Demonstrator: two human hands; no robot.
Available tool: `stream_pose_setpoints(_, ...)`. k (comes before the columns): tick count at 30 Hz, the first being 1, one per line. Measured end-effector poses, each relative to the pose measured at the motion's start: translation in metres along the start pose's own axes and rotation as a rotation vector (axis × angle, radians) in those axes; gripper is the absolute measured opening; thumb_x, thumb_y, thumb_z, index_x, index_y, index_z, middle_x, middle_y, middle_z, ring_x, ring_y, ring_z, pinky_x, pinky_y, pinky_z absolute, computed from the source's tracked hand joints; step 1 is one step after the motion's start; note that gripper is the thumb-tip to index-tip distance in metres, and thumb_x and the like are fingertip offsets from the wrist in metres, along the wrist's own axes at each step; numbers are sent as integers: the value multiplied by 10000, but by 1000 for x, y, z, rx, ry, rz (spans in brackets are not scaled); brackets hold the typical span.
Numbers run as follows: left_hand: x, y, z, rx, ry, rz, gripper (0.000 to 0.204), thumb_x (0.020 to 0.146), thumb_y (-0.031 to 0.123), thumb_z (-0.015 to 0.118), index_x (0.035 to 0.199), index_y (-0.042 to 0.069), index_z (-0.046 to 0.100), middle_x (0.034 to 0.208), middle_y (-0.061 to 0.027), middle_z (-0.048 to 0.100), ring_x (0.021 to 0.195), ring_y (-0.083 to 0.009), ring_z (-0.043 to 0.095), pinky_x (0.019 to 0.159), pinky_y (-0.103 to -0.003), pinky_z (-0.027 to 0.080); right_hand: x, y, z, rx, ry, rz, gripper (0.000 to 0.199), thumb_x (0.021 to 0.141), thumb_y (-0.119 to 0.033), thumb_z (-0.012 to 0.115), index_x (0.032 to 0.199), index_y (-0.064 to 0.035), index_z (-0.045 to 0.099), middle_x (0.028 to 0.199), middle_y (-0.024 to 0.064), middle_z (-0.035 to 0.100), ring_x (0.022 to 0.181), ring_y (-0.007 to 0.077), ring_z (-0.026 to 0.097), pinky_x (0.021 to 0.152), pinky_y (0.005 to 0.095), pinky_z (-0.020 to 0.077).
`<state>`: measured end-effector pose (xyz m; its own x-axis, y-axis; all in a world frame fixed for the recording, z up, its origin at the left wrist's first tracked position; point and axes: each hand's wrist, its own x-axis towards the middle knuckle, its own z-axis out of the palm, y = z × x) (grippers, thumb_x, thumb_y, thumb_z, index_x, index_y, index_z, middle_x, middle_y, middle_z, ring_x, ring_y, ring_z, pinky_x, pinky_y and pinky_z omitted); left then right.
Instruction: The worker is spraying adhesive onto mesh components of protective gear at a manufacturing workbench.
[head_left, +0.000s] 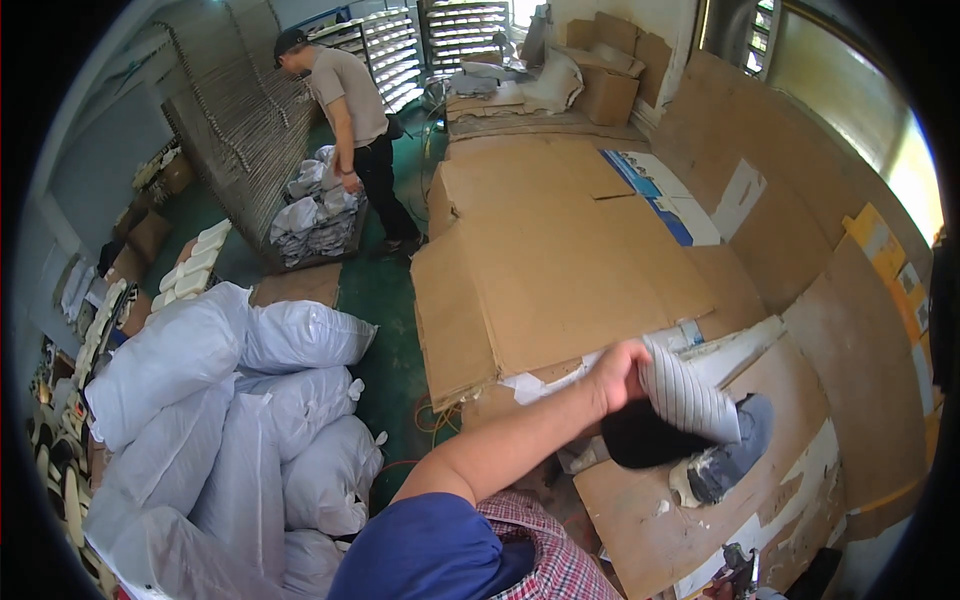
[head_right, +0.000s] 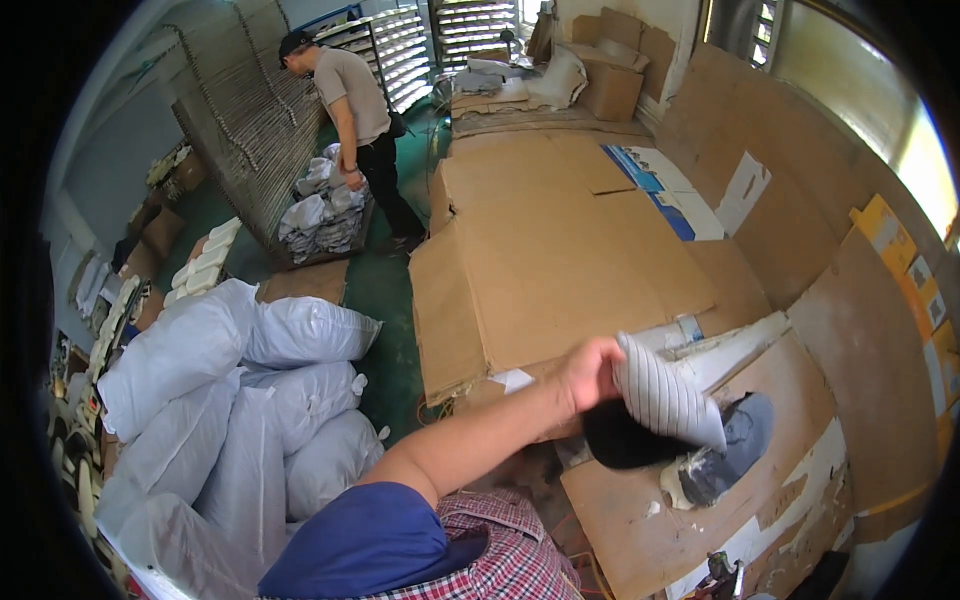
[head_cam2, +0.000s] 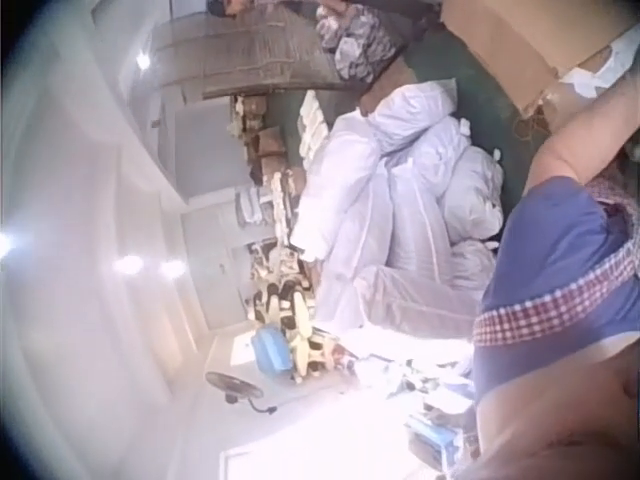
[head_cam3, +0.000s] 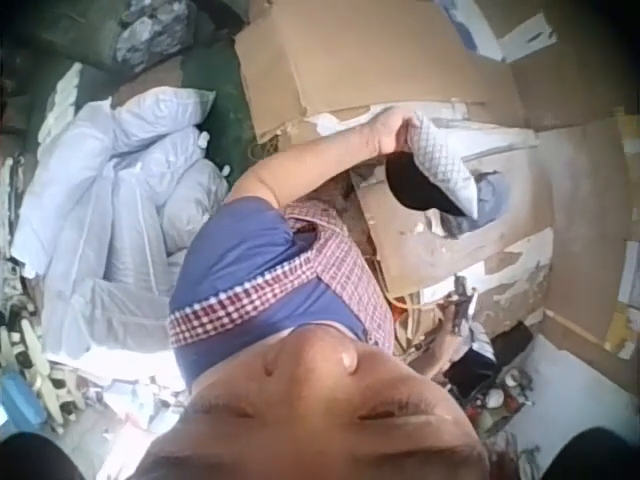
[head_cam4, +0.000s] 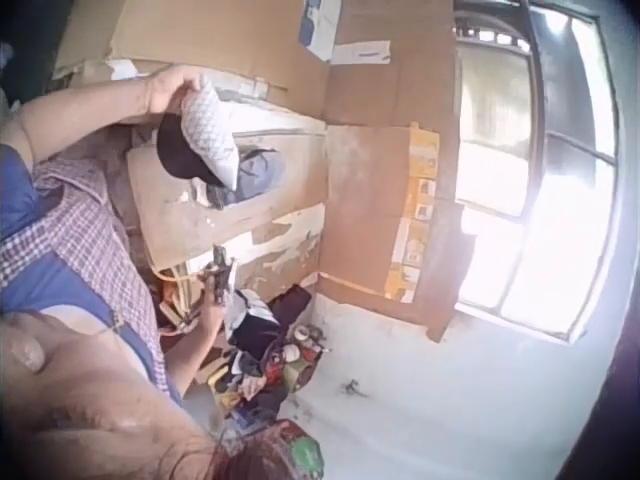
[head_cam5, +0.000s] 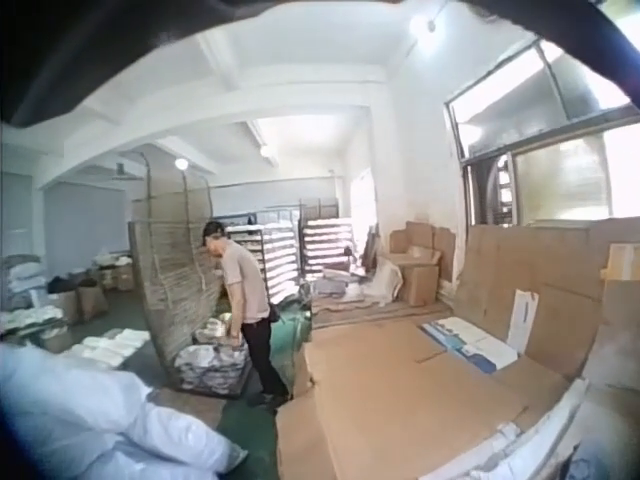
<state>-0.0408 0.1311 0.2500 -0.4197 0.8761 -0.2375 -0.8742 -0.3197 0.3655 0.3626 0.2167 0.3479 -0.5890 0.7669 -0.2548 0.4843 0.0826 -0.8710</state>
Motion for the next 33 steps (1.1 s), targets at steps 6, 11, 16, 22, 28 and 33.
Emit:
stream_pose_setpoints(6, 13, 144, -46, 247, 63, 653, 267, 738, 128, 493, 996, 62, 505, 982, -84, 586, 860, -222, 573, 757, -378, 469, 34, -3, 24, 57, -197, -71, 471, 849, -202, 563, 1261, -35, 406, 1007, 58, 502, 864, 143, 492, 671, 255, 463)
stream_pose_setpoints(11, 14, 129, -132, 473, 748, 485, 299, 744, 272, 546, 1010, 145, 495, 973, -9, 537, 847, -180, 532, 648, -338, 420, 44, 12, 39, 95, -87, -79, 448, 838, -198, 587, 1233, -41, 447, 955, 52, 525, 792, 124, 510, 613, 239, 454)
stream_pose_setpoints(16, 0, 40, -212, 444, 753, 146, 231, 723, 230, 559, 933, 135, 533, 814, -17, 529, 632, -166, 545, 557, -310, 416, 64, 37, 32, -48, -118, 89, 492, 836, -186, 589, 1277, -62, 408, 967, 51, 558, 714, 107, 516, 538, 233, 435)
stream_pose_setpoints(22, -10, -4, -206, 446, 714, 8, 244, 754, 231, 561, 949, 86, 545, 829, -34, 566, 619, -150, 562, 539, -292, 427, 57, 10, 45, -70, -145, 19, 549, 842, -163, 557, 1336, -86, 330, 1151, 20, 540, 677, 77, 491, 501, 193, 392)
stream_pose_setpoints(28, -14, -19, -169, 531, 697, 96, 165, 729, 182, 538, 855, 77, 552, 760, -31, 564, 531, -119, 545, 438, -234, 393, 88, 101, 9, -755, 10, -588, 489, 871, -182, 500, 1322, -74, 346, 1105, 107, 561, 715, 204, 551, 555, 312, 453)
stream_pose_setpoints(33, 1, -67, -125, 605, 535, 19, 193, 767, 193, 574, 915, 73, 547, 775, -50, 590, 594, -150, 579, 521, -254, 454, 129, 235, -37, -876, 509, -279, 666, 630, -74, 676, 1219, 29, 384, 1066, 217, 512, 1009, 336, 489, 896, 386, 388)
